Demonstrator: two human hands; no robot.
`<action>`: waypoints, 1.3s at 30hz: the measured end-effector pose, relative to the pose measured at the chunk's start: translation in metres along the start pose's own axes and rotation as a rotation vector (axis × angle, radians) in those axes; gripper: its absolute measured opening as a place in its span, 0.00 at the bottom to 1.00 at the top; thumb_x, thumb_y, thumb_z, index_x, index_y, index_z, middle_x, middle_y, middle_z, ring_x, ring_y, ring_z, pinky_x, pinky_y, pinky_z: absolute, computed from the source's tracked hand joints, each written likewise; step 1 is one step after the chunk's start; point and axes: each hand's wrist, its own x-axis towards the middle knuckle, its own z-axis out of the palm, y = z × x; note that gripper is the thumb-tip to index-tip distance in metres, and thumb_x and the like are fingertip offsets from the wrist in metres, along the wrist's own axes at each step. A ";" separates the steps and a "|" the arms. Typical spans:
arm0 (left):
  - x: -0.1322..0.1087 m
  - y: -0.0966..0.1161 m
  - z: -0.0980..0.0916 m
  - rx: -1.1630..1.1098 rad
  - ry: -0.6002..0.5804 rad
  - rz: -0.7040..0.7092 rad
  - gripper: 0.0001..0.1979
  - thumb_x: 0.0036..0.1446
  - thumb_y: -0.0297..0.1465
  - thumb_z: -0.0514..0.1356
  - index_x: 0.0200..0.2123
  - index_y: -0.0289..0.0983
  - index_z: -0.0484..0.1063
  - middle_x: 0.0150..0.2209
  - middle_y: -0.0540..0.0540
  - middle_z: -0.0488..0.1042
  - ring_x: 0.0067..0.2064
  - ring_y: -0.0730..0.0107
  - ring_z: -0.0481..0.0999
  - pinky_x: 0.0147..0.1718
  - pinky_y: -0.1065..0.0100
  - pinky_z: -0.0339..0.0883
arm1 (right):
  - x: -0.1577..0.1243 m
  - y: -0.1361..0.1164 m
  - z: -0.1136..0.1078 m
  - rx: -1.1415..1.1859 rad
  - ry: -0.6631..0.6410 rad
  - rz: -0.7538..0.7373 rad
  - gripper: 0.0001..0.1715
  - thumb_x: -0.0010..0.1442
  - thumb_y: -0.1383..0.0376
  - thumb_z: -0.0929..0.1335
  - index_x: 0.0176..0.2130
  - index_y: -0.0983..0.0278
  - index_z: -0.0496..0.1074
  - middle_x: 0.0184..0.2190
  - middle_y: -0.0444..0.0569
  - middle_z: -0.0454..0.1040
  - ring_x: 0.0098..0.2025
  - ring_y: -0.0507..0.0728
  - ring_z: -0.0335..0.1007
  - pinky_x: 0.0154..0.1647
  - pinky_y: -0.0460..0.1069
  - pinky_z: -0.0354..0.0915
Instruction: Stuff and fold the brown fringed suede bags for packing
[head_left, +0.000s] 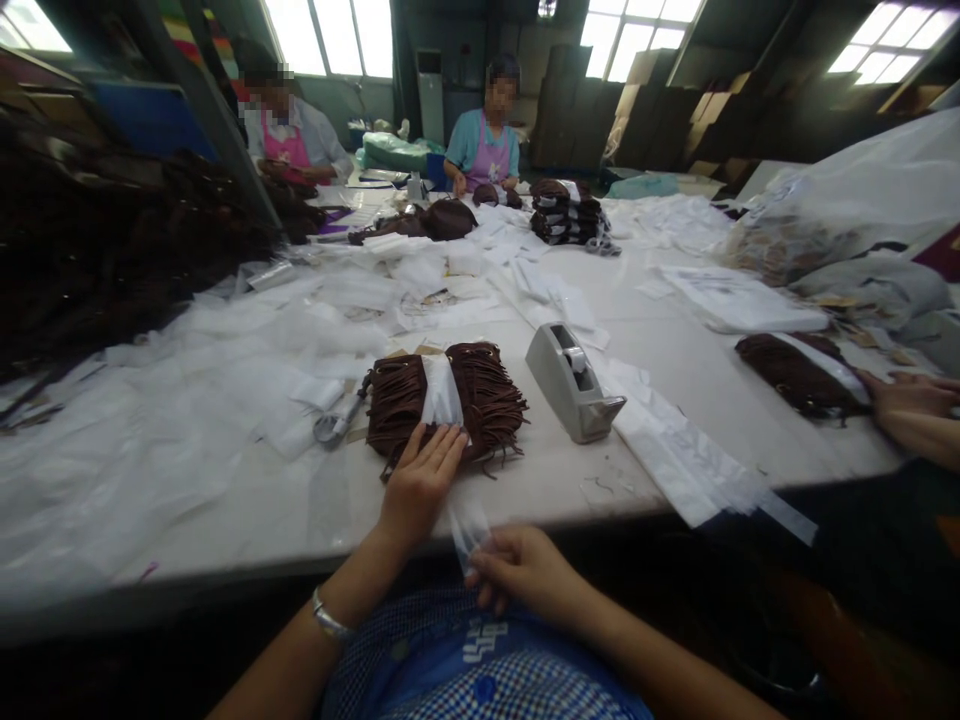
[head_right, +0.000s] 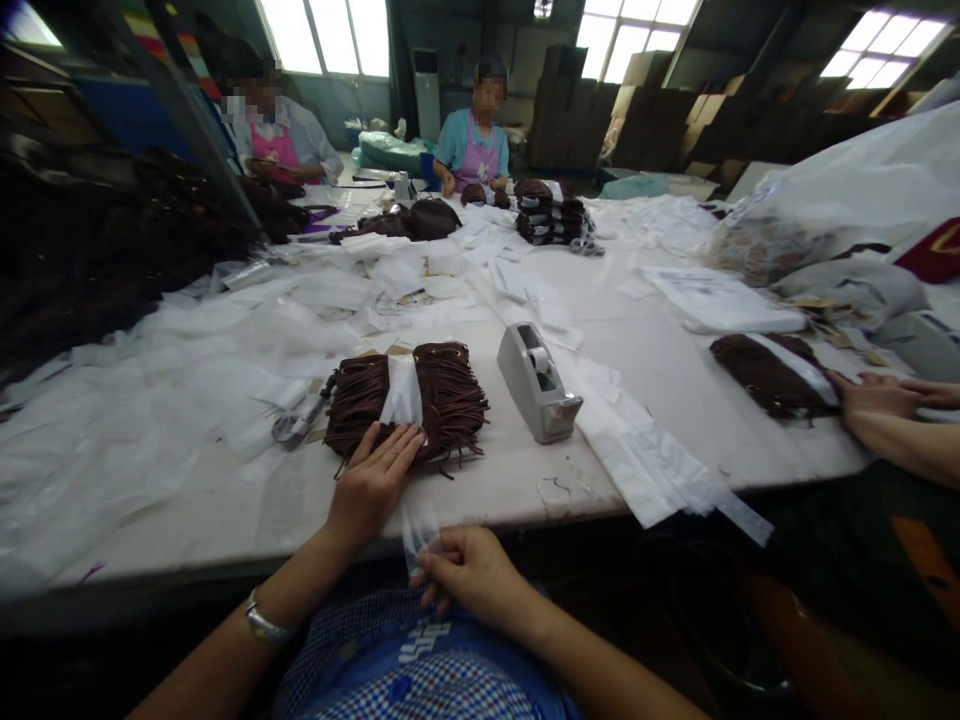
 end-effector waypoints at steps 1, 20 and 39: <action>-0.001 0.001 0.000 0.003 -0.009 0.004 0.23 0.64 0.21 0.51 0.62 0.32 0.64 0.60 0.36 0.70 0.61 0.55 0.70 0.63 0.47 0.58 | -0.002 -0.001 -0.001 -0.036 0.006 -0.012 0.31 0.51 0.43 0.72 0.31 0.71 0.75 0.30 0.54 0.80 0.24 0.50 0.72 0.22 0.44 0.66; -0.006 -0.008 -0.022 -0.332 -0.041 -0.175 0.14 0.63 0.28 0.57 0.52 0.38 0.71 0.50 0.42 0.77 0.53 0.60 0.75 0.57 0.54 0.68 | -0.020 -0.030 -0.014 -0.498 0.174 -0.397 0.16 0.62 0.59 0.70 0.26 0.65 0.78 0.31 0.47 0.71 0.33 0.51 0.67 0.35 0.46 0.64; -0.020 -0.005 -0.023 -0.360 -0.012 -0.188 0.22 0.63 0.23 0.51 0.60 0.38 0.62 0.55 0.42 0.75 0.58 0.62 0.72 0.62 0.52 0.64 | 0.033 -0.075 -0.033 -0.815 0.360 -0.876 0.30 0.64 0.67 0.68 0.63 0.55 0.64 0.39 0.46 0.82 0.44 0.58 0.76 0.55 0.55 0.67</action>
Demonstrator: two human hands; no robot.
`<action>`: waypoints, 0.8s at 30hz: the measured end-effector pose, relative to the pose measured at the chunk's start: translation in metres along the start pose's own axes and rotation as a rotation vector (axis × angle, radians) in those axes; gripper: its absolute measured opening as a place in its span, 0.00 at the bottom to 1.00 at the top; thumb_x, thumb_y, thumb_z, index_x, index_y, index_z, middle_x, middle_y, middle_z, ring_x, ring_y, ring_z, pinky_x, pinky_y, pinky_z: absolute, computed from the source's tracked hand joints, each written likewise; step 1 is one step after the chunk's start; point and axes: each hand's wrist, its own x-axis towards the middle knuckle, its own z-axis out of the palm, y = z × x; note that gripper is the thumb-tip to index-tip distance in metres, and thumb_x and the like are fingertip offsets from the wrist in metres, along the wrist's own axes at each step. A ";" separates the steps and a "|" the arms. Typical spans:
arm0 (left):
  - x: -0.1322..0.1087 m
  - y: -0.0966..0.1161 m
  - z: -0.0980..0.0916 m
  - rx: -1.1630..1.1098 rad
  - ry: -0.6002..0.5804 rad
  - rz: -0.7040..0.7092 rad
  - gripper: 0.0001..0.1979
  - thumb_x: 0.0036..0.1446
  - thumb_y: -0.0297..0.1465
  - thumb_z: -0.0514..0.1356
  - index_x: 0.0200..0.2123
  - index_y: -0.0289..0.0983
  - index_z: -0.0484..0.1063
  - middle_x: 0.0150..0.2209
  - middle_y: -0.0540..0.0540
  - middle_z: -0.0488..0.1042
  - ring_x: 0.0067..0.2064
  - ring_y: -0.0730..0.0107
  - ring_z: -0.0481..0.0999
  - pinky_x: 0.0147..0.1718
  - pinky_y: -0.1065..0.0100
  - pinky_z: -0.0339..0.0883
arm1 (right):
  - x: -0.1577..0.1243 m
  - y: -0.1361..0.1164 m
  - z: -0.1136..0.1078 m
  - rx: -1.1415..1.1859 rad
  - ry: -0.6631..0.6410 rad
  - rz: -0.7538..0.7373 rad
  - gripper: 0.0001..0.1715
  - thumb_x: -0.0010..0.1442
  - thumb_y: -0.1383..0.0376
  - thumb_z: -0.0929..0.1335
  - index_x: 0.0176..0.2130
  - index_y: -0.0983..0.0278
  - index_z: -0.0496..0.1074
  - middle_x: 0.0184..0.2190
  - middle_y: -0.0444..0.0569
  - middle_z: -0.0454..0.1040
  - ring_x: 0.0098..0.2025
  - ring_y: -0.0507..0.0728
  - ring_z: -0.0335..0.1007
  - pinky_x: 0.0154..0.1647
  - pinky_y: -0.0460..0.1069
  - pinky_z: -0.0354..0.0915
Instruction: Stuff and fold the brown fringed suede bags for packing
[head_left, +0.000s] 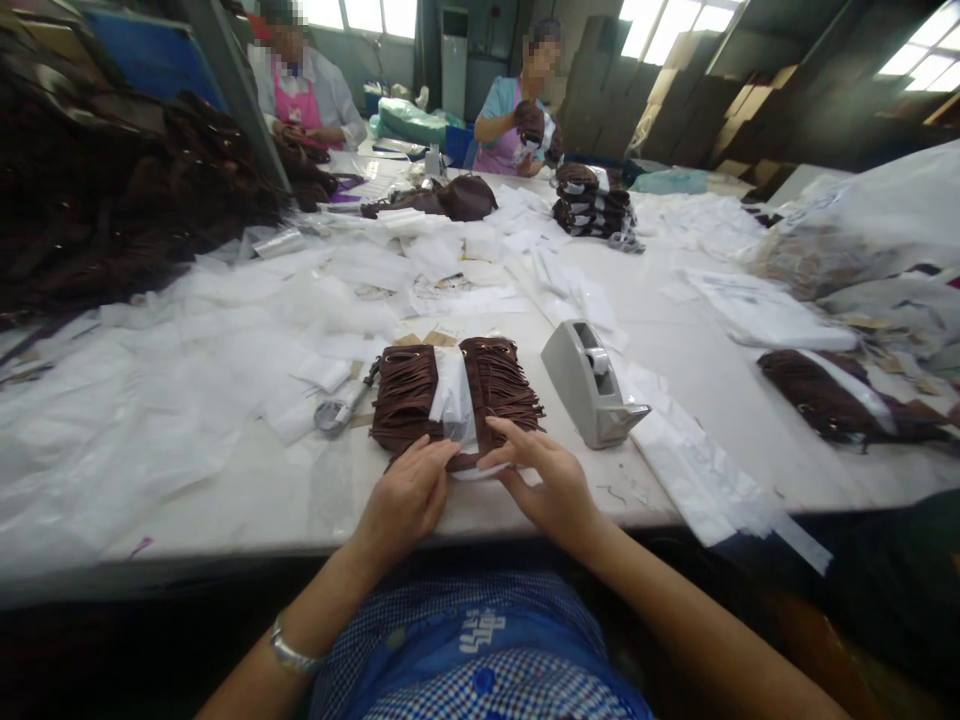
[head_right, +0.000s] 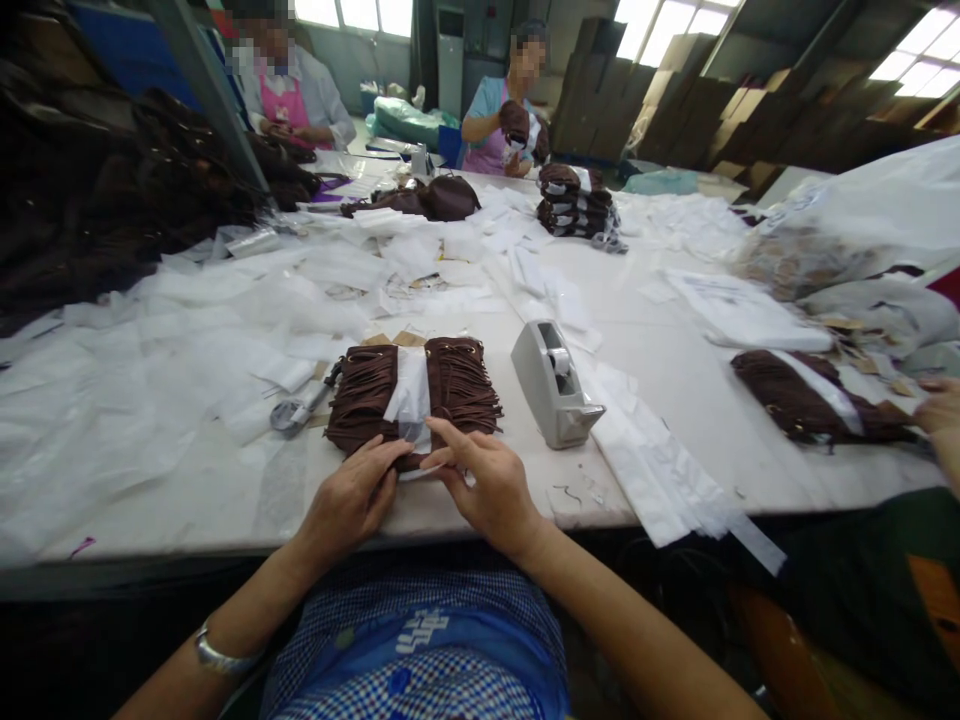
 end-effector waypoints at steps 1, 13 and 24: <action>0.000 0.001 0.000 0.001 0.009 -0.025 0.22 0.63 0.23 0.51 0.61 0.38 0.61 0.55 0.41 0.74 0.59 0.61 0.72 0.61 0.53 0.65 | 0.008 0.000 0.001 0.013 0.037 0.024 0.30 0.62 0.67 0.69 0.62 0.55 0.65 0.38 0.45 0.82 0.45 0.58 0.76 0.56 0.55 0.67; -0.001 0.004 0.004 -0.124 0.161 -0.222 0.26 0.65 0.31 0.56 0.64 0.41 0.55 0.56 0.39 0.72 0.47 0.66 0.80 0.47 0.66 0.75 | 0.058 0.023 0.026 0.082 -0.030 0.209 0.26 0.59 0.65 0.72 0.57 0.56 0.70 0.38 0.43 0.82 0.42 0.57 0.79 0.49 0.51 0.69; 0.006 0.006 0.004 0.135 0.147 -0.146 0.21 0.65 0.32 0.56 0.60 0.40 0.64 0.57 0.40 0.73 0.51 0.60 0.79 0.46 0.66 0.75 | 0.068 0.019 0.019 0.203 -0.028 0.167 0.25 0.60 0.64 0.71 0.57 0.57 0.71 0.39 0.44 0.82 0.41 0.56 0.78 0.51 0.52 0.70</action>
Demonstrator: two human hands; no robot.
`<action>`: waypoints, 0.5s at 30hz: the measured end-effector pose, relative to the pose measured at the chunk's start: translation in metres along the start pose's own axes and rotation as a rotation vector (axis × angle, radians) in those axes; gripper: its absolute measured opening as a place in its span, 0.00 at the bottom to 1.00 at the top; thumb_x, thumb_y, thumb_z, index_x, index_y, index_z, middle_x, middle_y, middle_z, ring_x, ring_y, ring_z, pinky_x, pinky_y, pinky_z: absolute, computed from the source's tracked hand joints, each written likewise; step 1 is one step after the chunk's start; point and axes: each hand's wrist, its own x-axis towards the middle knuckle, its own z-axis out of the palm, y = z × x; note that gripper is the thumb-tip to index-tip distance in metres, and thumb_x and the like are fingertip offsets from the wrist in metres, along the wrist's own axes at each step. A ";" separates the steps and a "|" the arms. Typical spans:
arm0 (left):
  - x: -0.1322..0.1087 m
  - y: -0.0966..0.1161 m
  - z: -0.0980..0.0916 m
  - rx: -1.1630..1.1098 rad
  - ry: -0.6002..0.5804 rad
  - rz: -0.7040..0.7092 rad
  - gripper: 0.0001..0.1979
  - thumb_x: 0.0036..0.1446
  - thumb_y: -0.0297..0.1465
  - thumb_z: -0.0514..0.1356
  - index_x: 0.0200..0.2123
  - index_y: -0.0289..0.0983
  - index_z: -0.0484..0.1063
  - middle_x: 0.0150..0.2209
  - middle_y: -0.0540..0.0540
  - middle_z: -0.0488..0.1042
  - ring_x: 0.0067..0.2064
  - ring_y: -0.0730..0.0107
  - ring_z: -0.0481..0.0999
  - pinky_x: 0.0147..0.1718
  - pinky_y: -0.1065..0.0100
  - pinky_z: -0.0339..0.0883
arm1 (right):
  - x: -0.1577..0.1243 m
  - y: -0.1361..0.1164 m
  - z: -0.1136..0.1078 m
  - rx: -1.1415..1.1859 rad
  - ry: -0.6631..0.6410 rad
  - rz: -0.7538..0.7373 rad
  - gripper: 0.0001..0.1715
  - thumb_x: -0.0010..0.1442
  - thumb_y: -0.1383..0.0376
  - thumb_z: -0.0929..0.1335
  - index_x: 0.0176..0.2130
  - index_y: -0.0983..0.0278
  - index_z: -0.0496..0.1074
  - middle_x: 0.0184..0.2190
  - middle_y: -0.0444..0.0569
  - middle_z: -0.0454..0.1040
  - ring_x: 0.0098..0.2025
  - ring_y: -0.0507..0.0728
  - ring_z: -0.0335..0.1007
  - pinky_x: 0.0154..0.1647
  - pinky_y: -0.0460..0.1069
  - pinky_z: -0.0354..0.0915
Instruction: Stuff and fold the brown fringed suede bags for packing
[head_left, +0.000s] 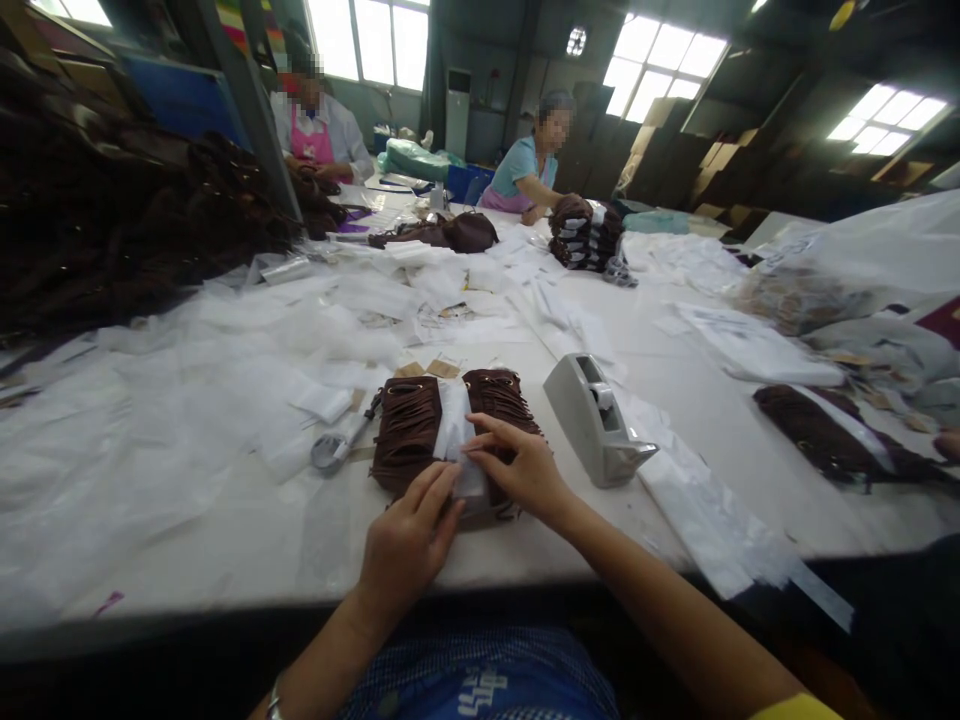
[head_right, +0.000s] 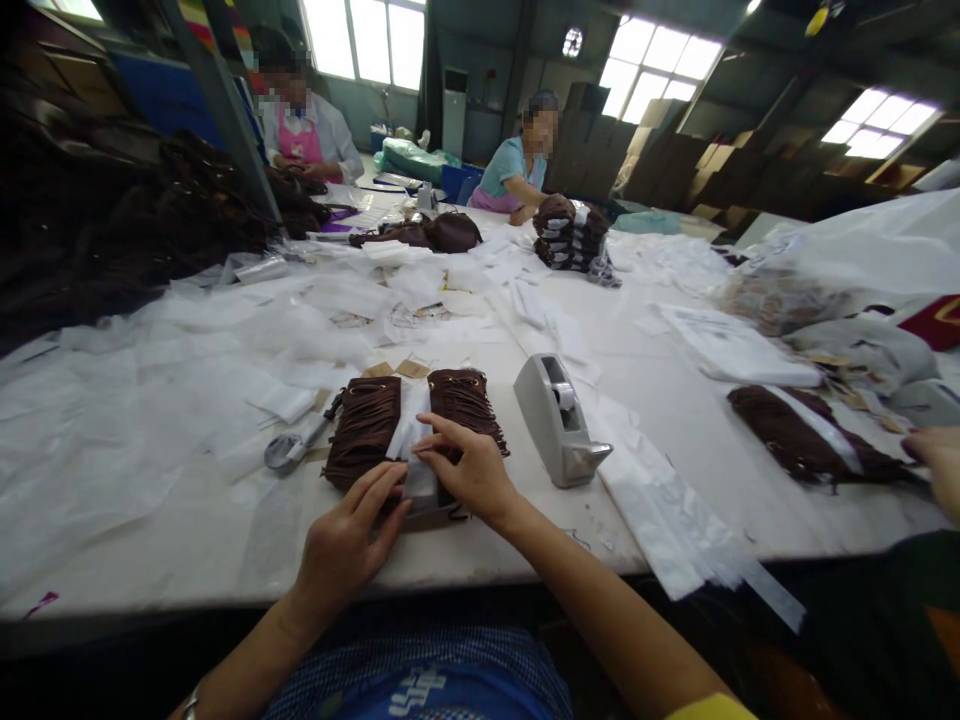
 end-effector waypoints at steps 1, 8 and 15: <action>-0.001 0.000 0.000 -0.013 -0.004 -0.008 0.21 0.65 0.32 0.56 0.61 0.40 0.63 0.57 0.39 0.73 0.50 0.61 0.79 0.46 0.66 0.75 | 0.002 0.000 -0.001 -0.023 0.000 -0.003 0.25 0.59 0.64 0.71 0.56 0.57 0.71 0.38 0.44 0.82 0.41 0.56 0.78 0.52 0.52 0.69; 0.002 0.005 -0.003 -0.110 -0.036 -0.162 0.30 0.66 0.31 0.55 0.68 0.43 0.51 0.43 0.47 0.81 0.42 0.64 0.81 0.42 0.65 0.75 | 0.015 0.006 -0.004 -0.107 -0.101 -0.085 0.25 0.59 0.67 0.72 0.56 0.55 0.72 0.38 0.42 0.81 0.42 0.55 0.77 0.51 0.50 0.68; 0.011 0.011 -0.011 -0.162 -0.110 -0.249 0.36 0.65 0.34 0.55 0.71 0.44 0.40 0.47 0.47 0.80 0.42 0.63 0.82 0.39 0.64 0.75 | 0.017 0.010 -0.012 0.228 -0.226 -0.078 0.26 0.61 0.62 0.70 0.58 0.60 0.70 0.39 0.46 0.81 0.42 0.54 0.78 0.51 0.50 0.69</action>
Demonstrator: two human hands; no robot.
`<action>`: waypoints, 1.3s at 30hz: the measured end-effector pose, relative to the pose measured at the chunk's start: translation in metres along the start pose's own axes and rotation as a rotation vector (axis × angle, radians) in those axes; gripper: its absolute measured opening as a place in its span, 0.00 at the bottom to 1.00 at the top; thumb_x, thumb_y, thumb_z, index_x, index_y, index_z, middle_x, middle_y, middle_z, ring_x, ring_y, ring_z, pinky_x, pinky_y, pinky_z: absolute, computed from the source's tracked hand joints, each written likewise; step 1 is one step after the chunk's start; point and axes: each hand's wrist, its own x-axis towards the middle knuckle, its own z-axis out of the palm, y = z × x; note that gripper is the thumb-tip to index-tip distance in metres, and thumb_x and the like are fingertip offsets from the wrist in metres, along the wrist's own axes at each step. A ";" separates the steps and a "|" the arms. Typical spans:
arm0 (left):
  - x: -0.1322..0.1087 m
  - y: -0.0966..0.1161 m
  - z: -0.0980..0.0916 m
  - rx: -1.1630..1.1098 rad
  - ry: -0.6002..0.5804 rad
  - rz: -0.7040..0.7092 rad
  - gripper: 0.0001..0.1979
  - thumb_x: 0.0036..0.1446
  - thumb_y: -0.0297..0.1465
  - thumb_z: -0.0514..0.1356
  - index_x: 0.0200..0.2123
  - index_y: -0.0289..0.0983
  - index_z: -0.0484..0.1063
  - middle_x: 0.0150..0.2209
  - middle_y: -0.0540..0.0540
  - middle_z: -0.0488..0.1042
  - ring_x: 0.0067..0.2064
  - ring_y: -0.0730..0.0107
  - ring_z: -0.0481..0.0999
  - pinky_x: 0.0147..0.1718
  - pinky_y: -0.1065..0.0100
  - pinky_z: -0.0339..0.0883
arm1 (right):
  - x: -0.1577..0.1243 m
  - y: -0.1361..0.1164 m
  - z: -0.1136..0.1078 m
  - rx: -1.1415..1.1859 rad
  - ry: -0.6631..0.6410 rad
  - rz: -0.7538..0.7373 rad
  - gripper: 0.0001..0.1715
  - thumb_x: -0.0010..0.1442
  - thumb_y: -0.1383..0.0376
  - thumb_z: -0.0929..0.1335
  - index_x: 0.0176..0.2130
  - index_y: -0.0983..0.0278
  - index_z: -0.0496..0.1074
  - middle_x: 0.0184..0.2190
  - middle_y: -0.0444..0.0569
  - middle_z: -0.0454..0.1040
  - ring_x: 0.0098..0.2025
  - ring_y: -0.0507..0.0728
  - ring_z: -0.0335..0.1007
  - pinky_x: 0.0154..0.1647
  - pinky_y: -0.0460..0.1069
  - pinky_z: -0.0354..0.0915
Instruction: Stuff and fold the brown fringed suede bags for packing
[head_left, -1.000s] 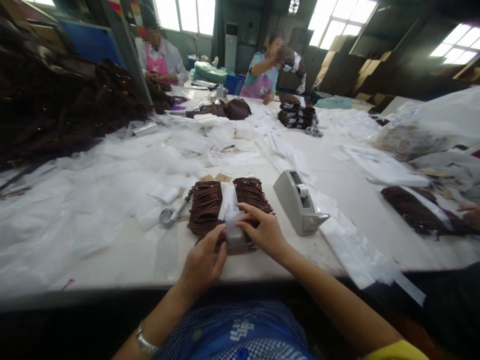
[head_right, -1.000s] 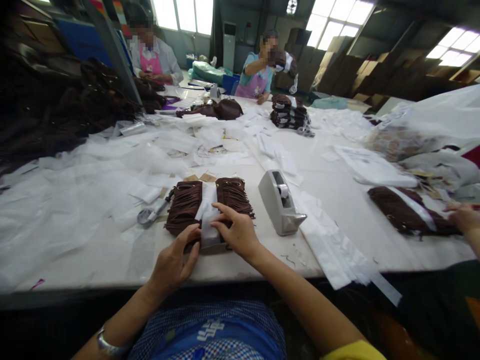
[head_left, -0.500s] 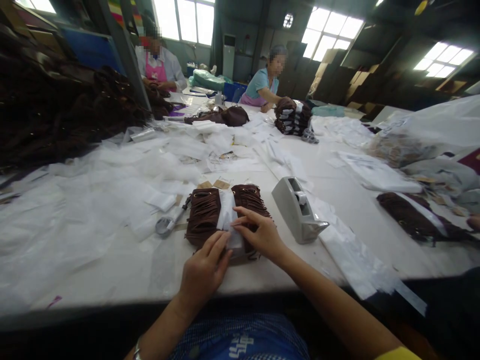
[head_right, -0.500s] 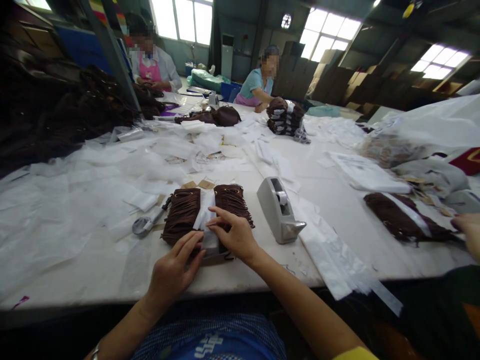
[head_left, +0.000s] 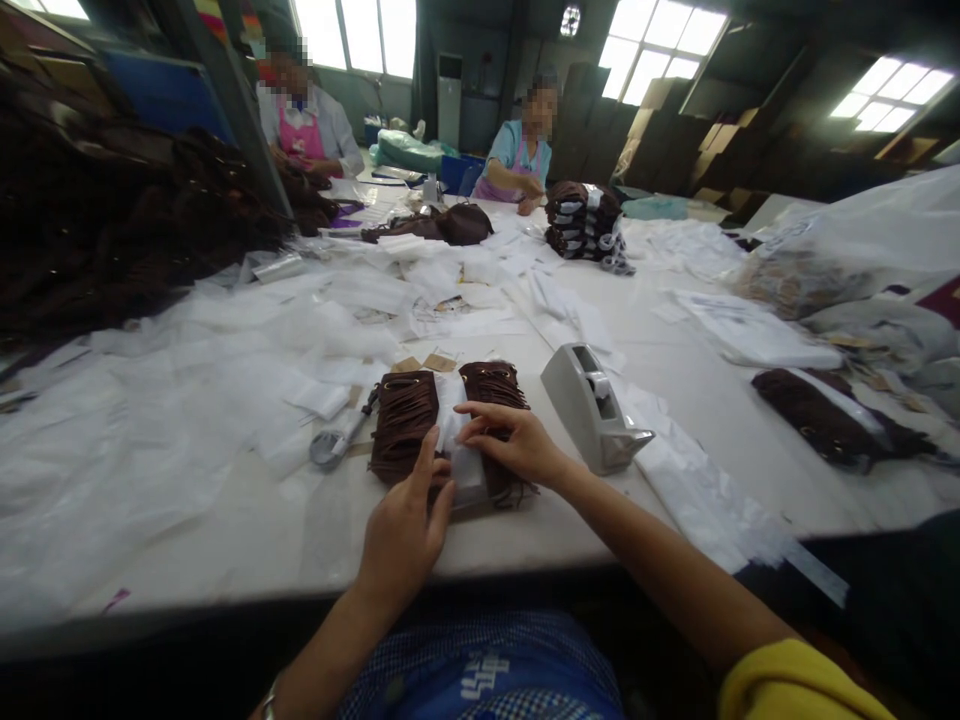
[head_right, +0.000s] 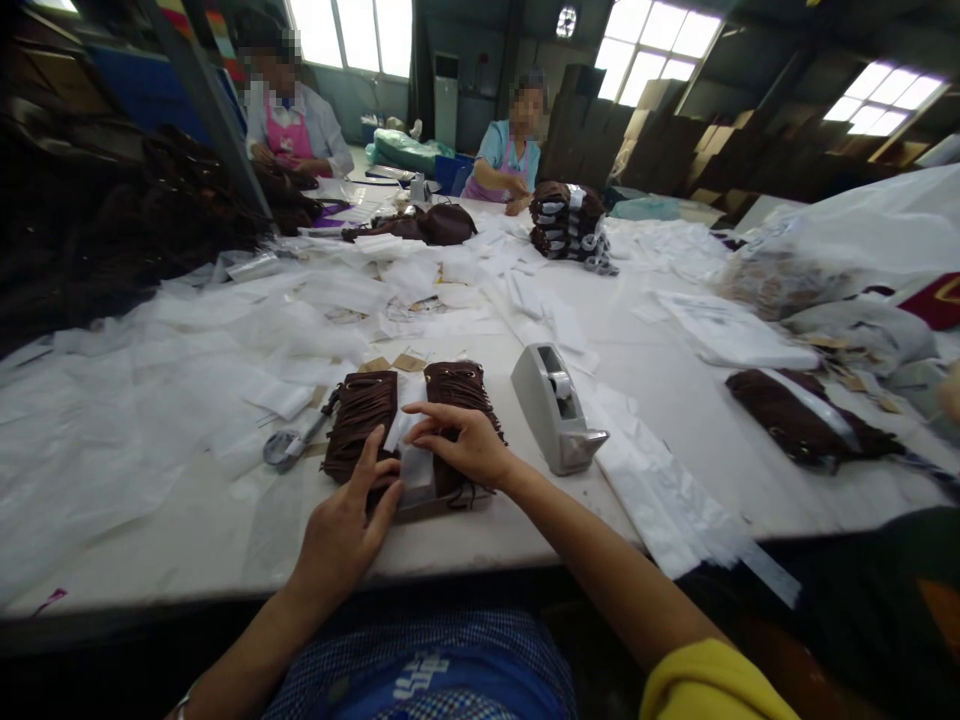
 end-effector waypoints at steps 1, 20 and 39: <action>0.001 0.001 -0.001 0.008 -0.007 -0.008 0.37 0.65 0.35 0.56 0.71 0.44 0.39 0.46 0.47 0.80 0.42 0.63 0.82 0.38 0.64 0.75 | 0.001 -0.001 -0.001 0.027 -0.016 0.000 0.26 0.61 0.62 0.70 0.58 0.61 0.70 0.39 0.46 0.81 0.42 0.54 0.78 0.51 0.50 0.69; 0.005 -0.002 0.009 0.062 0.085 -0.021 0.38 0.61 0.30 0.60 0.70 0.46 0.46 0.44 0.50 0.79 0.34 0.71 0.80 0.33 0.71 0.72 | 0.011 0.012 0.005 -0.423 0.022 -0.014 0.26 0.57 0.72 0.72 0.55 0.59 0.73 0.36 0.44 0.80 0.40 0.54 0.76 0.47 0.48 0.67; 0.002 0.001 0.014 0.441 0.035 0.408 0.17 0.64 0.20 0.52 0.51 0.33 0.75 0.52 0.41 0.78 0.53 0.56 0.76 0.51 0.58 0.72 | 0.017 0.016 0.004 -0.504 -0.040 -0.070 0.24 0.59 0.71 0.72 0.55 0.64 0.72 0.36 0.47 0.77 0.38 0.54 0.73 0.44 0.48 0.67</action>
